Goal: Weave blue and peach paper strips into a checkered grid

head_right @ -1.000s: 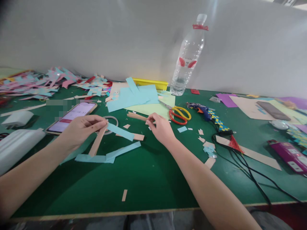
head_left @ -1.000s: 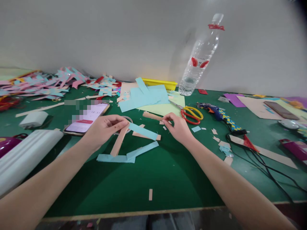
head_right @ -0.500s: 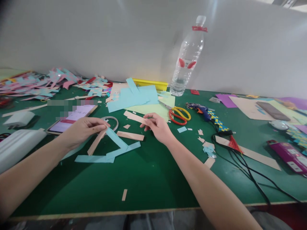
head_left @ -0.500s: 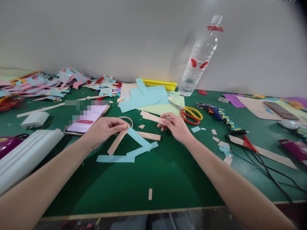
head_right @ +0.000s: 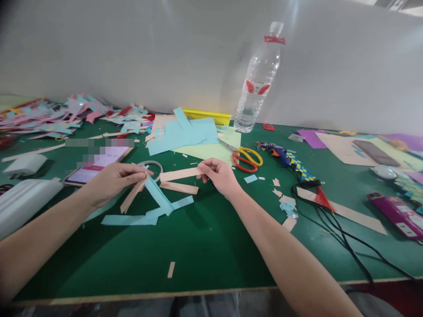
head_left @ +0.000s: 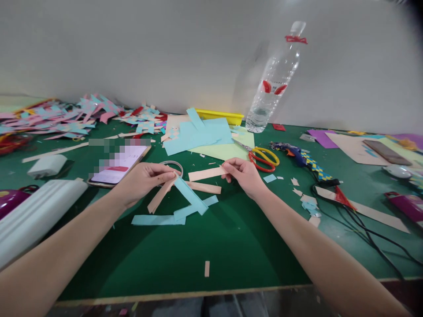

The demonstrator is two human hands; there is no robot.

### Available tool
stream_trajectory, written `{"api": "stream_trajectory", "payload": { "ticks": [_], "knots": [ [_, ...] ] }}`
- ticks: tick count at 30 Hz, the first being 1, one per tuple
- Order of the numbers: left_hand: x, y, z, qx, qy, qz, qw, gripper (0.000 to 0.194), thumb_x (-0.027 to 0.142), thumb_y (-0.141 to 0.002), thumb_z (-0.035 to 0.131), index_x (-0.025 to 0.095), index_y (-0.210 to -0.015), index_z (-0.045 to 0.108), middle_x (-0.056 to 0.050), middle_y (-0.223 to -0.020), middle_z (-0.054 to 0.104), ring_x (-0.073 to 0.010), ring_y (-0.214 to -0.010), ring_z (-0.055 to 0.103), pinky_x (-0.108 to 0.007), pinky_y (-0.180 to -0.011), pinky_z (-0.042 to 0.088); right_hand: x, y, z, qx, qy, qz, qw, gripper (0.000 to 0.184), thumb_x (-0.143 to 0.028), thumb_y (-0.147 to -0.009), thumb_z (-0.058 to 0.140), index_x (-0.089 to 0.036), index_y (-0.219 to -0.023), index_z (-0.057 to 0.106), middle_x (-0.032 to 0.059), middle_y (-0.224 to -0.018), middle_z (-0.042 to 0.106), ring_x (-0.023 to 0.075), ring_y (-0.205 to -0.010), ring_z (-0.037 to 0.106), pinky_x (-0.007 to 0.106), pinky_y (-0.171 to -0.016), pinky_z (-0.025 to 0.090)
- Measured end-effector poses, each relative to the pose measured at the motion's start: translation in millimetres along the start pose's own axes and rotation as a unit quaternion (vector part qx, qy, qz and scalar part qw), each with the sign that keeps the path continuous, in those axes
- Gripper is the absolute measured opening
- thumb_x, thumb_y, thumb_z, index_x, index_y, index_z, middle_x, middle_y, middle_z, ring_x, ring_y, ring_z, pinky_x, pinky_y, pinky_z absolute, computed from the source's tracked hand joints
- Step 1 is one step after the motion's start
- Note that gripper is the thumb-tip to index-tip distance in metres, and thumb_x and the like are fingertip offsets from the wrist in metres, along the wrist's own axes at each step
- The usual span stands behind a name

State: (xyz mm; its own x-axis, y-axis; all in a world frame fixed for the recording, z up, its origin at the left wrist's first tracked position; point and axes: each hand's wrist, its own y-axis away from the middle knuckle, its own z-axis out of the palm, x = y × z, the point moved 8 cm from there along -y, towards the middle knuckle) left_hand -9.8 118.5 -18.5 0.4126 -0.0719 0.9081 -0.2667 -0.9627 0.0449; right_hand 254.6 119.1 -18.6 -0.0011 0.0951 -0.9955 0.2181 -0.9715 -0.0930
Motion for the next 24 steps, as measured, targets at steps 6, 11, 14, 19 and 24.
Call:
{"api": "stream_trajectory", "payload": {
  "ticks": [6,11,14,19,24],
  "knots": [
    [1.7,2.9,2.3,-0.010,-0.003,-0.015,1.000,0.027,0.049,-0.080,0.071,0.025,-0.088,0.081,-0.004,-0.068,0.069,-0.0173,-0.070,0.062,-0.026,-0.066,0.054,2.4,-0.6,-1.2,0.009,-0.026,0.003,1.000,0.027,-0.044,-0.084,0.069,-0.017,-0.084,0.069,-0.0004,-0.065,0.066,0.0075,-0.052,0.051,0.024,-0.054,0.041],
    [11.8,6.5,8.8,-0.019,-0.029,-0.001,0.999,0.028,0.046,-0.079,0.070,0.025,-0.093,0.081,-0.003,-0.062,0.066,-0.0159,-0.063,0.059,-0.025,-0.062,0.052,2.6,0.1,1.4,-0.001,-0.011,0.005,1.000,0.030,-0.046,-0.084,0.068,-0.016,-0.087,0.070,-0.0002,-0.064,0.066,0.0078,-0.052,0.049,0.024,-0.053,0.038],
    [17.4,8.3,11.5,-0.019,-0.051,0.001,0.999,0.026,0.045,-0.078,0.069,0.025,-0.091,0.082,-0.004,-0.067,0.069,-0.0168,-0.065,0.060,-0.026,-0.063,0.052,3.6,-0.2,2.4,-0.007,-0.023,0.010,1.000,0.030,-0.047,-0.084,0.068,-0.017,-0.086,0.070,-0.0005,-0.063,0.065,0.0080,-0.053,0.048,0.024,-0.053,0.038],
    [19.3,8.5,13.6,-0.022,-0.045,-0.003,0.999,0.022,0.043,-0.078,0.069,0.024,-0.077,0.081,-0.005,-0.072,0.071,-0.0176,-0.069,0.062,-0.026,-0.063,0.051,4.2,0.2,1.9,-0.005,-0.056,0.016,0.998,0.029,-0.046,-0.082,0.071,-0.017,-0.082,0.070,-0.0010,-0.060,0.064,0.0077,-0.052,0.048,0.024,-0.053,0.038],
    [16.8,9.3,15.9,-0.034,-0.043,-0.014,0.998,0.025,0.045,-0.078,0.069,0.024,-0.081,0.081,-0.004,-0.070,0.071,-0.0160,-0.064,0.061,-0.024,-0.058,0.050,4.1,0.7,4.5,-0.018,-0.055,0.019,0.998,0.030,-0.046,-0.082,0.071,-0.017,-0.082,0.071,-0.0004,-0.061,0.064,0.0081,-0.053,0.048,0.024,-0.054,0.039]
  ]
}}
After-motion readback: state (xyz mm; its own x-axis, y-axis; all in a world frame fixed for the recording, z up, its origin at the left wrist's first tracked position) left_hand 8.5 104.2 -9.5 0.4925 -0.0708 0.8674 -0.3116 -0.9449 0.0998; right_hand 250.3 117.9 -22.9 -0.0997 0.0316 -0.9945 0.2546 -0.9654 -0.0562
